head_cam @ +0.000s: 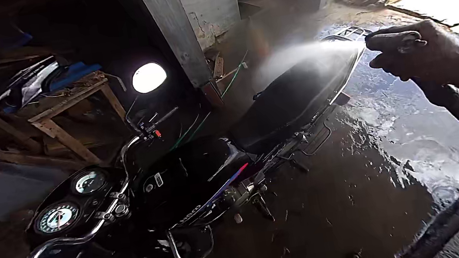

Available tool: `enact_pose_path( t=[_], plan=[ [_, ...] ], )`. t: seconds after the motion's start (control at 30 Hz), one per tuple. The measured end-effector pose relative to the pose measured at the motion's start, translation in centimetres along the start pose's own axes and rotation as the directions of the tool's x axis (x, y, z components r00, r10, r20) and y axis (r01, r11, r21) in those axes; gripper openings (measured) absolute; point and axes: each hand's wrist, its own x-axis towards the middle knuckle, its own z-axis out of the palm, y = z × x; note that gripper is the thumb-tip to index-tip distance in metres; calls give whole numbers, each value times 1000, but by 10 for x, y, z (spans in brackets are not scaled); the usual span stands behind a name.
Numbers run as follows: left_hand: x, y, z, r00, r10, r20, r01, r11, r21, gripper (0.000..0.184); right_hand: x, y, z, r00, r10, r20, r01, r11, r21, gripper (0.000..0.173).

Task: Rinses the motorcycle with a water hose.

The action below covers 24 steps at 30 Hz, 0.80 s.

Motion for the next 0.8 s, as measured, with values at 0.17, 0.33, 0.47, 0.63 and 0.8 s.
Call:
enact_pose_path(
  t=[0.17,0.33,0.47,0.63,0.8],
  plan=[
    [11,76,78,994,-102,-47,104,993,60,48,24,113,-43,992,-109,57,103,991,89,27],
    [18,142,150,969,-200,148,186,977,105,46,-4,131,-31,853,-473,219,460,881,110,45],
    [24,195,214,944,-205,260,185,978,99,44,-27,163,-18,673,-506,539,495,850,179,54],
    [41,249,301,930,-232,287,216,973,88,45,11,243,-47,593,-450,668,421,880,220,59],
    [93,325,392,838,-362,408,359,929,87,42,106,329,-115,689,-592,419,522,806,280,58]
  ],
)
